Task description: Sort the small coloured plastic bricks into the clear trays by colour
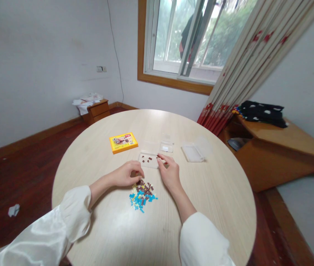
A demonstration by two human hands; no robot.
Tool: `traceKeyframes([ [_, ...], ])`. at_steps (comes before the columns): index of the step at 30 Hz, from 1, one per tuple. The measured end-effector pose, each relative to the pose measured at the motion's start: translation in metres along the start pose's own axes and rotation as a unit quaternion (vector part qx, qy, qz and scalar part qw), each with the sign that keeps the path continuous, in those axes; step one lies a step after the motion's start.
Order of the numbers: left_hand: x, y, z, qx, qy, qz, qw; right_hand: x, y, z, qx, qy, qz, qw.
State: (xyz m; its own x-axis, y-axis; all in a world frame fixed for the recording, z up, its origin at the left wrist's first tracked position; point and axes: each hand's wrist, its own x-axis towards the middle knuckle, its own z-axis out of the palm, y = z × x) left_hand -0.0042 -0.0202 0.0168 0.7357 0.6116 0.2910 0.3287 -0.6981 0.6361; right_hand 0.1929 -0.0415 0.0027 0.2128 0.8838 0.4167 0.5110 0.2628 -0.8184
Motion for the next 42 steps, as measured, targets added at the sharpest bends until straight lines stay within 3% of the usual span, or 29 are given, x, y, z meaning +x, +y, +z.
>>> traceKeyframes([
  [7, -0.002, -0.005, -0.003, 0.017, -0.054, 0.02, 0.998, 0.0, -0.003, -0.004, -0.033, -0.015, -0.024, 0.999],
  [13, -0.005, -0.007, -0.014, -0.016, -0.077, -0.07, 0.994, -0.003, -0.011, -0.006, -0.048, -0.033, -0.06, 0.996],
  [19, -0.008, -0.014, -0.015, -0.043, -0.105, -0.07, 0.991, -0.01, -0.017, -0.003, -0.056, -0.165, -0.105, 0.979],
  [23, -0.007, -0.014, -0.014, -0.032, -0.119, -0.044, 0.991, -0.016, -0.031, -0.004, -0.084, -0.294, -0.118, 0.945],
  [26, -0.007, -0.012, -0.014, -0.027, -0.125, -0.041, 0.991, -0.019, -0.041, -0.005, -0.121, -0.342, -0.122, 0.924],
  [42, -0.007, -0.012, -0.017, -0.051, -0.078, -0.079, 0.992, -0.028, -0.051, 0.005, -0.228, -0.345, -0.122, 0.902],
])
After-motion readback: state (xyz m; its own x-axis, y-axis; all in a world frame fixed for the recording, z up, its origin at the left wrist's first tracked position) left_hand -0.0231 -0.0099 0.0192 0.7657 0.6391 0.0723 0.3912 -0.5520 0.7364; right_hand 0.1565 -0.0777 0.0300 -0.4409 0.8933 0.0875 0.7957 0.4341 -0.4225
